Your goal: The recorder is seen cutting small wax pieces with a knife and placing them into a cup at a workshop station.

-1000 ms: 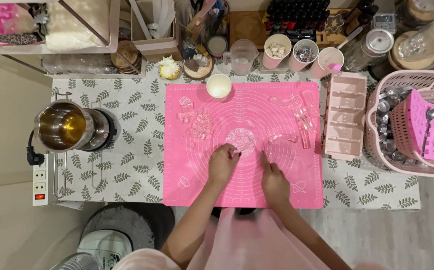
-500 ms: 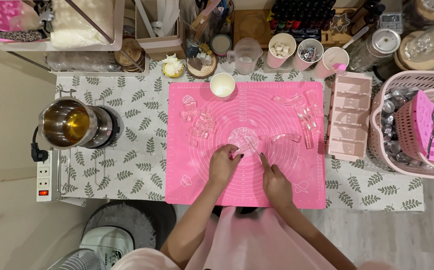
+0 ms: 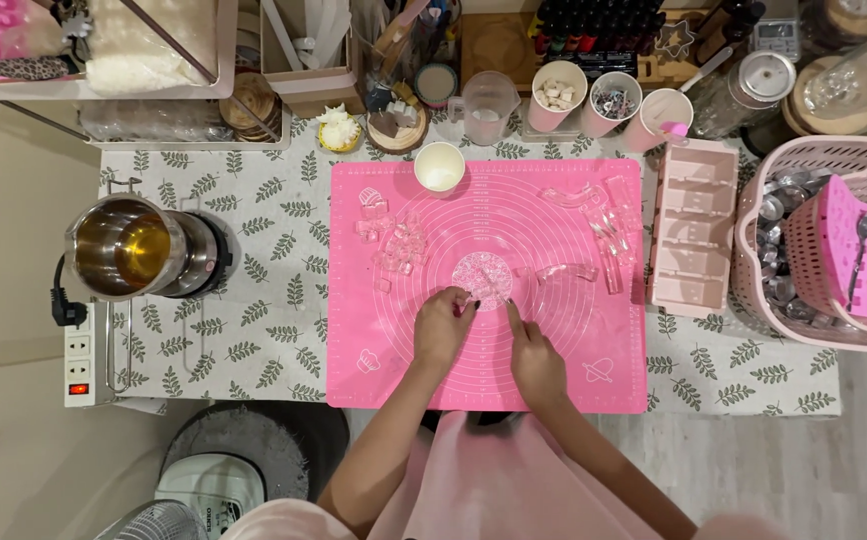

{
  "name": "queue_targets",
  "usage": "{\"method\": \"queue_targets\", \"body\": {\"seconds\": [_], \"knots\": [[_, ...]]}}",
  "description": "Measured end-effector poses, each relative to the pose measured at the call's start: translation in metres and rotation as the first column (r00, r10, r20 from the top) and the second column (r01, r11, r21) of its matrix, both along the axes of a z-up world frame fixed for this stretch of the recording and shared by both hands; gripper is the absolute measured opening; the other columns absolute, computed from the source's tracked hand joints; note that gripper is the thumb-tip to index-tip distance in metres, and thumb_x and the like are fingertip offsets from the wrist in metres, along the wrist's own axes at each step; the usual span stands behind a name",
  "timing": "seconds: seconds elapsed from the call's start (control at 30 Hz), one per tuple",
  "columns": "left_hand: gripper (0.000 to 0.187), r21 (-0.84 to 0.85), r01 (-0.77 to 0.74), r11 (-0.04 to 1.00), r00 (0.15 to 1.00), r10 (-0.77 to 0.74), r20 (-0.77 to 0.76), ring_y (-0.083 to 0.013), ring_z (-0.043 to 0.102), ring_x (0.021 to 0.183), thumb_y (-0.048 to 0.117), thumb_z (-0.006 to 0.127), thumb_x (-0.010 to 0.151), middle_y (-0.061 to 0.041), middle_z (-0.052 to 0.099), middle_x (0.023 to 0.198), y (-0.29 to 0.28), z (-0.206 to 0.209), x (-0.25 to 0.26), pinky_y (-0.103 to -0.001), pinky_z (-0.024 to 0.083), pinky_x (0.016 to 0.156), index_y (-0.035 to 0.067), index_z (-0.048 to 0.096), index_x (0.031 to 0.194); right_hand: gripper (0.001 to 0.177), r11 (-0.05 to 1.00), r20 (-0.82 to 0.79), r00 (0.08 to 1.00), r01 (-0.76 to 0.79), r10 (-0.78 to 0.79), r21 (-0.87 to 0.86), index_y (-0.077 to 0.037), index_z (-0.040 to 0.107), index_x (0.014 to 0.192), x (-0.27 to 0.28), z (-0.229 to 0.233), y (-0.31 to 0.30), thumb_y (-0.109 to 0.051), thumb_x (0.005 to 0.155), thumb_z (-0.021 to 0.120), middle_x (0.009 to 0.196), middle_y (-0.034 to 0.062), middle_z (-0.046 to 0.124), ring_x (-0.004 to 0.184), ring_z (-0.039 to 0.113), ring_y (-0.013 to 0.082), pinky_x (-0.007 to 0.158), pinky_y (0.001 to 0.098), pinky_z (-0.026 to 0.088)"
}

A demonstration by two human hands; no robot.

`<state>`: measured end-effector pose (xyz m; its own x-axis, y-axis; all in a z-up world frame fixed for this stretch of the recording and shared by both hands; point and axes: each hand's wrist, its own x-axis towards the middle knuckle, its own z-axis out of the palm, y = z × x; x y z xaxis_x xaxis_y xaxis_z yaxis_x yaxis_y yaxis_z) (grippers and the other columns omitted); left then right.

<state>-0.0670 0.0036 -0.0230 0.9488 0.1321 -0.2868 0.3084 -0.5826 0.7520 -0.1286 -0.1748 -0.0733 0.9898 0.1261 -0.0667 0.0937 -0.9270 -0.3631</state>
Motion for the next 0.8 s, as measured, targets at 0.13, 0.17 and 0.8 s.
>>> {"method": "queue_targets", "body": {"seconds": [0.13,0.17,0.8], "knots": [[0.016,0.018,0.000,1.000,0.999,0.001,-0.042,-0.0259,0.071,0.080,0.015,0.076,0.088,-0.013,0.074,0.090,0.003,-0.004,-0.003,-0.039,0.058,0.076,0.003,0.075,0.097,0.069,1.000,0.026,1.000,-0.001,0.001,-0.017,-0.016,0.047,0.152,-0.004,0.009,-0.014,-0.002,0.085,0.056,0.101,0.0143,0.066,0.077,0.072,0.0331,0.061,0.0443,0.061],[0.016,0.001,-0.004,1.000,1.000,0.004,-0.030,-0.0258,0.071,0.079,0.015,0.076,0.087,-0.013,0.074,0.091,0.004,-0.005,-0.003,-0.039,0.058,0.076,0.003,0.074,0.098,0.067,0.999,0.020,1.000,0.014,-0.013,-0.051,-0.016,0.047,0.152,-0.002,0.011,-0.015,-0.003,0.087,0.056,0.097,0.0136,0.065,0.074,0.071,0.0322,0.059,0.0438,0.060],[0.019,0.011,-0.009,1.000,0.999,0.008,0.049,-0.0276,0.072,0.081,0.015,0.078,0.085,-0.014,0.074,0.093,0.001,-0.010,-0.004,-0.040,0.058,0.078,0.002,0.074,0.098,0.070,0.999,-0.017,0.999,-0.034,0.034,0.032,-0.015,0.044,0.155,0.006,-0.004,0.016,-0.002,0.088,0.057,0.097,0.0147,0.065,0.071,0.069,0.0335,0.059,0.0449,0.060]]}}
